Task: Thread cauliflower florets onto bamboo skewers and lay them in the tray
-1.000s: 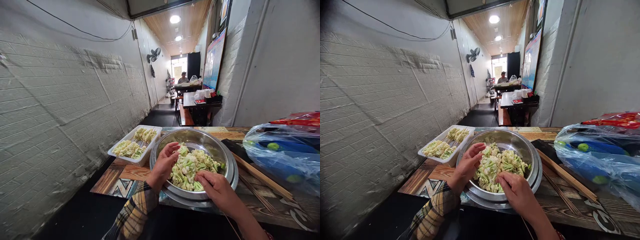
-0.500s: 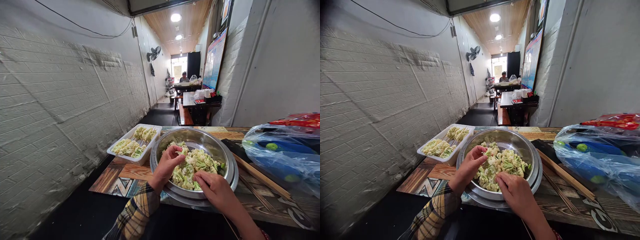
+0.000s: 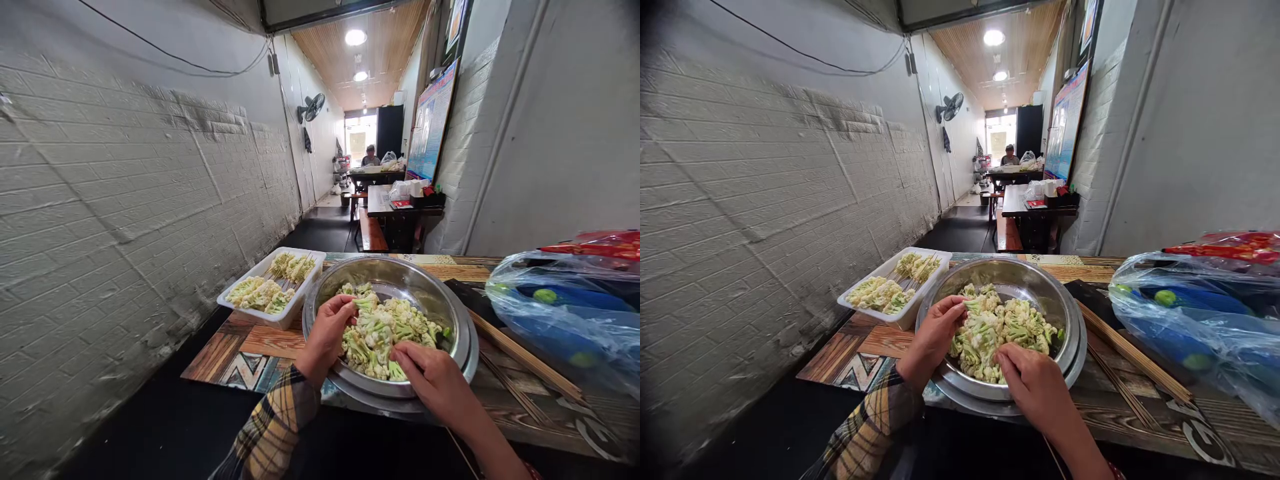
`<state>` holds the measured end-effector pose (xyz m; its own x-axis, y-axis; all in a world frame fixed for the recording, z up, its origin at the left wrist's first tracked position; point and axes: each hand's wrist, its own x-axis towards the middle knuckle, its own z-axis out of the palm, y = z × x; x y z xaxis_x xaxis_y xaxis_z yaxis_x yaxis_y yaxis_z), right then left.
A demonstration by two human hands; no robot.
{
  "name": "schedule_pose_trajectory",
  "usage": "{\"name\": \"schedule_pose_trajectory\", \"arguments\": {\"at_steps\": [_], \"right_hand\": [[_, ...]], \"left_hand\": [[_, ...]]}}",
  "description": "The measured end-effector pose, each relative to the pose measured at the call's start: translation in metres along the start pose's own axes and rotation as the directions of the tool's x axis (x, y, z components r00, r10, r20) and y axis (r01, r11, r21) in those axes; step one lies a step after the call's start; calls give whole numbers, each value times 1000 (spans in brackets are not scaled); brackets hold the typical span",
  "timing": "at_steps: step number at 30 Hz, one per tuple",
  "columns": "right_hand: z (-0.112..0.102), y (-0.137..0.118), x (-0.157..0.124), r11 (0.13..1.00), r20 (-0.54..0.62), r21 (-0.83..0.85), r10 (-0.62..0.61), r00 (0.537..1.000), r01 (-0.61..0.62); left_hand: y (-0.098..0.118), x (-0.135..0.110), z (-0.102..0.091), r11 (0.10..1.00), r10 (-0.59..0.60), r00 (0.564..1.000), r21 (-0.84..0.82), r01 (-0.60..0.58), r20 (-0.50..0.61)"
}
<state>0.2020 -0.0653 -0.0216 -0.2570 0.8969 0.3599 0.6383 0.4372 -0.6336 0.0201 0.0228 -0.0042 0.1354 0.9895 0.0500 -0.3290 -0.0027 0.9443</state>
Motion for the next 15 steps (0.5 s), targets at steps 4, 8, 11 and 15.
{"name": "schedule_pose_trajectory", "arguments": {"at_steps": [4, 8, 11, 15], "right_hand": [[2, 2, 0, 1000, -31, 10, 8, 999, -7], [1, 1, -1, 999, -41, 39, -13, 999, 15], [-2, -2, -3, 997, -45, 63, -48, 998, 51], [-7, -7, -2, 996, 3, 40, -76, 997, 75]], "left_hand": [[1, -3, 4, 999, -52, 998, -6, 52, 30], [0, -2, 4, 998, -70, 996, 0, 70, 51], [-3, 1, 3, 994, -82, 997, -70, 82, 5], [-4, 4, 0, 973, -117, 993, -202, 113, -7]]}}
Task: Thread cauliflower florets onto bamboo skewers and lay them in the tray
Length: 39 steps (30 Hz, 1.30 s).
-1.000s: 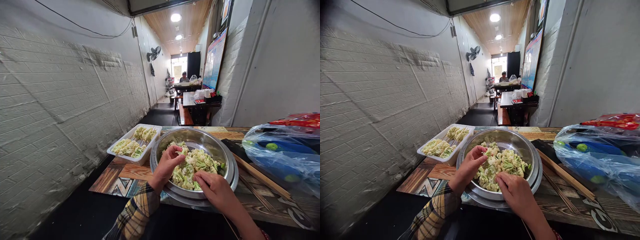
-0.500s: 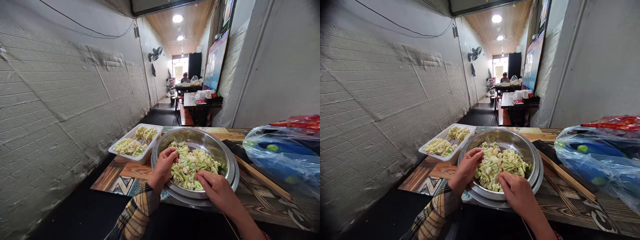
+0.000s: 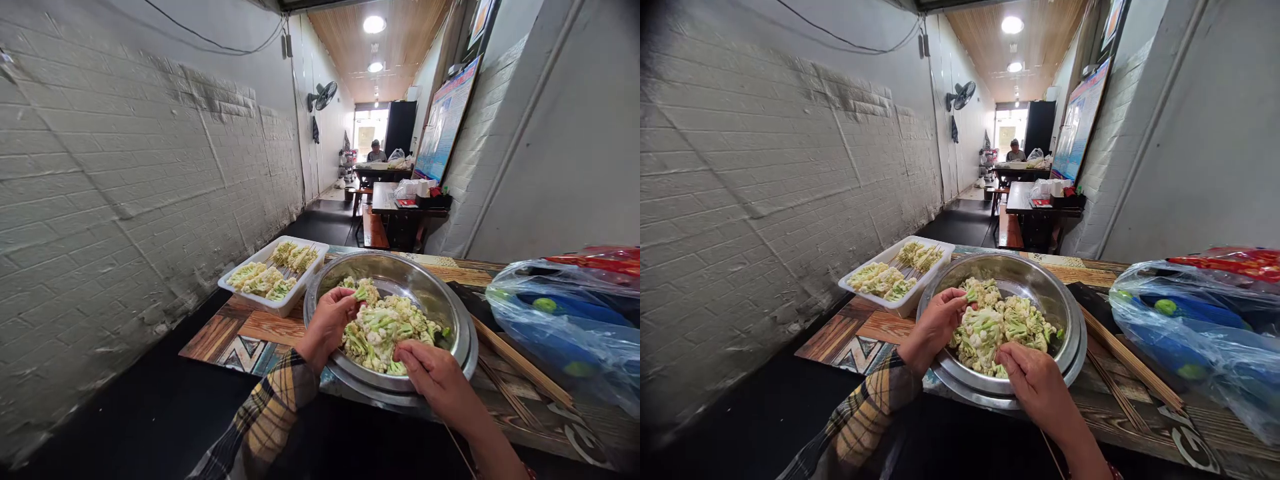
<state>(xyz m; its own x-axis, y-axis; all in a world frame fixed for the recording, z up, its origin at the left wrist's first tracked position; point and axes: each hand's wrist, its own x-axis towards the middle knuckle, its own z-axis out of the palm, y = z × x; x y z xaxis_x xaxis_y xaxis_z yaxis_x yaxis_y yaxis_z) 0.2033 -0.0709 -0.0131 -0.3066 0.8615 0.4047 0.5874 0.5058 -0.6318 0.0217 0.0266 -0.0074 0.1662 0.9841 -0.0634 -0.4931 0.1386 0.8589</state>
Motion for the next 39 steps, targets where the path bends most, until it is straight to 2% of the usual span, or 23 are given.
{"name": "schedule_pose_trajectory", "arguments": {"at_steps": [5, 13, 21, 27, 33, 36, 39], "right_hand": [[2, -1, 3, 998, 33, -55, 16, 999, -14], [9, 4, 4, 990, -22, -116, 80, 997, -82], [10, 3, 4, 991, 18, -127, 48, 999, -45], [10, 3, 3, 987, -27, -149, 52, 998, -55], [12, 7, 2, 984, -11, -169, 60, 998, -61], [12, 6, 2, 983, -7, -174, 65, 998, -65], [12, 5, 2, 983, 3, -173, 68, 998, -67]], "left_hand": [[2, -3, -1, 999, -38, 997, 18, 36, 72], [1, -6, -1, 997, 30, 999, 70, -33, 43], [0, -3, -2, 997, 79, 997, -17, -79, -21], [-3, -2, -4, 997, 66, 998, 40, -67, 16], [-1, -3, -3, 996, 48, 998, 73, -51, 46], [-1, -4, -3, 998, 24, 998, 54, -27, 66], [-2, -4, -3, 998, 57, 996, 31, -59, 68]]}}
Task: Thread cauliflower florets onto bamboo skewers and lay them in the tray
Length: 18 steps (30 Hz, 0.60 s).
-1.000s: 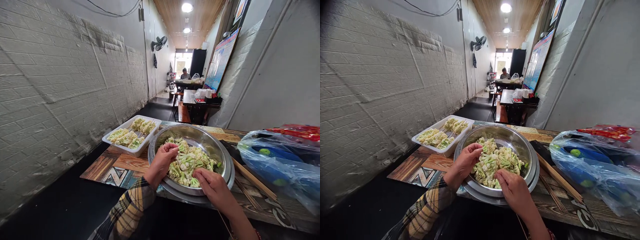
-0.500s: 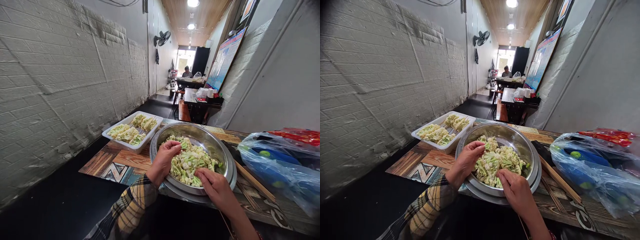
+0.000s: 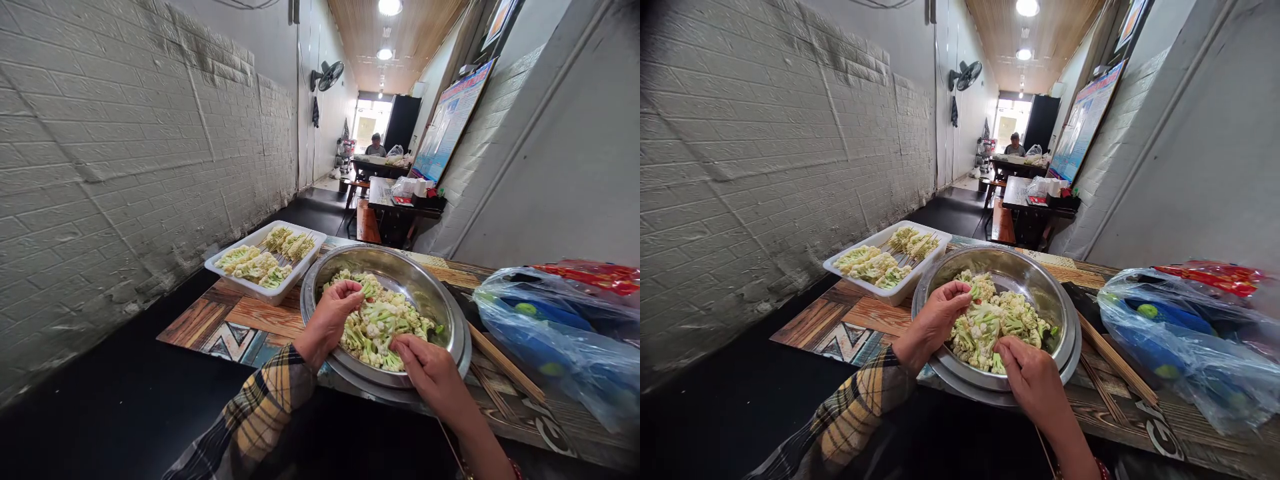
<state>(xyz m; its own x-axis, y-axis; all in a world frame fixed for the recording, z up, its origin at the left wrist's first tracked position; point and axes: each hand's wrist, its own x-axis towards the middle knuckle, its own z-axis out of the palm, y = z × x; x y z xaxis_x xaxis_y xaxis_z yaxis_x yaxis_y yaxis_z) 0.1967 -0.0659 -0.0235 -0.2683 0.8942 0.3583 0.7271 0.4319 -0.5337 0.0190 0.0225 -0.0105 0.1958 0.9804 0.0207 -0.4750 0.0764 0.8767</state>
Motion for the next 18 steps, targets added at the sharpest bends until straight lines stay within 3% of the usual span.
{"name": "schedule_pose_trajectory", "arguments": {"at_steps": [9, 18], "right_hand": [[1, 1, -1, 1000, -11, 24, 4, 1000, -3], [2, 2, 0, 1000, -11, 1, -8, 1000, 8]], "left_hand": [[0, 1, 4, 989, 119, 993, 85, -118, -19], [3, 0, 10, 997, 73, 997, 9, -73, -29]]}}
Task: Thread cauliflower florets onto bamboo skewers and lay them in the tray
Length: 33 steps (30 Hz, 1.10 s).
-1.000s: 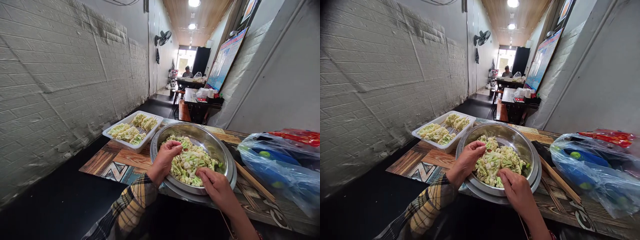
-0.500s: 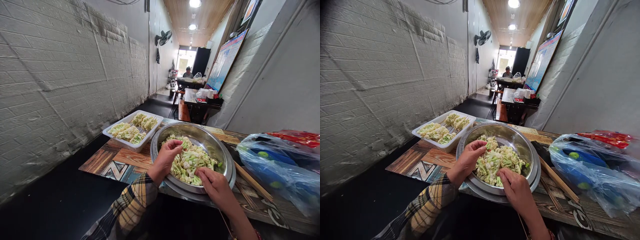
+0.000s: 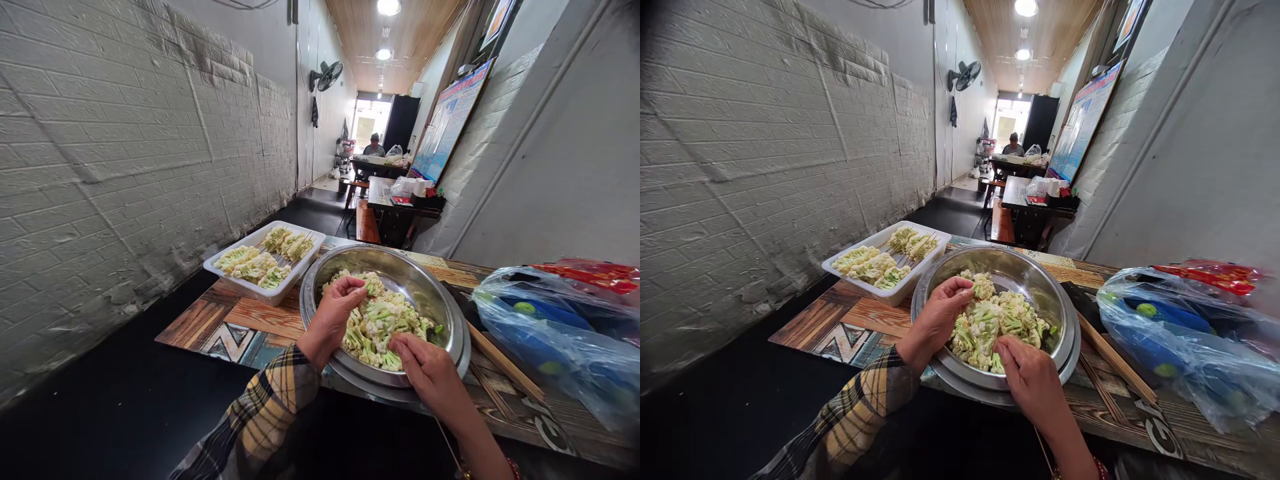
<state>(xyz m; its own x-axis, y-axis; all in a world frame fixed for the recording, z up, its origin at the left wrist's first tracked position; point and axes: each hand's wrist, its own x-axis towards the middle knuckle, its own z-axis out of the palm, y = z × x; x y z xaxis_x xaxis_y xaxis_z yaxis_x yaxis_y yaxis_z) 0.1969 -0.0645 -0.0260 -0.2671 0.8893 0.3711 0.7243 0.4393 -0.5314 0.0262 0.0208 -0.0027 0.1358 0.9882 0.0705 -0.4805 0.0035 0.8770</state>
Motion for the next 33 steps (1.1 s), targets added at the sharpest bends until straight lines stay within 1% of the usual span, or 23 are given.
{"name": "schedule_pose_trajectory", "arguments": {"at_steps": [5, 10, 14, 19, 24, 28, 30, 33], "right_hand": [[0, -1, 0, 1000, 0, 1, -13, 1000, 13], [0, -2, -1, 1000, -27, 2, -15, 1000, 15], [0, -3, -1, 1000, -19, 18, 11, 1000, -11], [1, -2, -1, 999, -27, 23, 30, 999, -29], [1, -2, -1, 998, -42, 61, 3, 999, 0], [4, -5, -1, 998, -113, 64, 6, 994, 2], [7, -7, 0, 998, -141, 57, 21, 990, -13], [10, -9, 1, 999, -153, 45, 34, 988, -28]], "left_hand": [[1, 0, 1, 999, -32, 999, -44, 31, -21], [0, 1, -1, 999, -49, 999, 3, 49, -19], [-3, 2, -3, 997, -22, 999, 68, 24, -26], [-6, 3, -5, 993, 39, 999, 112, -38, -11], [1, 4, 4, 998, -2, 1000, 57, 3, -23], [6, 2, 14, 996, 30, 1000, 87, -30, -2], [6, 1, 16, 994, 48, 999, 97, -45, -20], [4, 0, 14, 994, 57, 996, 92, -51, -62]]}}
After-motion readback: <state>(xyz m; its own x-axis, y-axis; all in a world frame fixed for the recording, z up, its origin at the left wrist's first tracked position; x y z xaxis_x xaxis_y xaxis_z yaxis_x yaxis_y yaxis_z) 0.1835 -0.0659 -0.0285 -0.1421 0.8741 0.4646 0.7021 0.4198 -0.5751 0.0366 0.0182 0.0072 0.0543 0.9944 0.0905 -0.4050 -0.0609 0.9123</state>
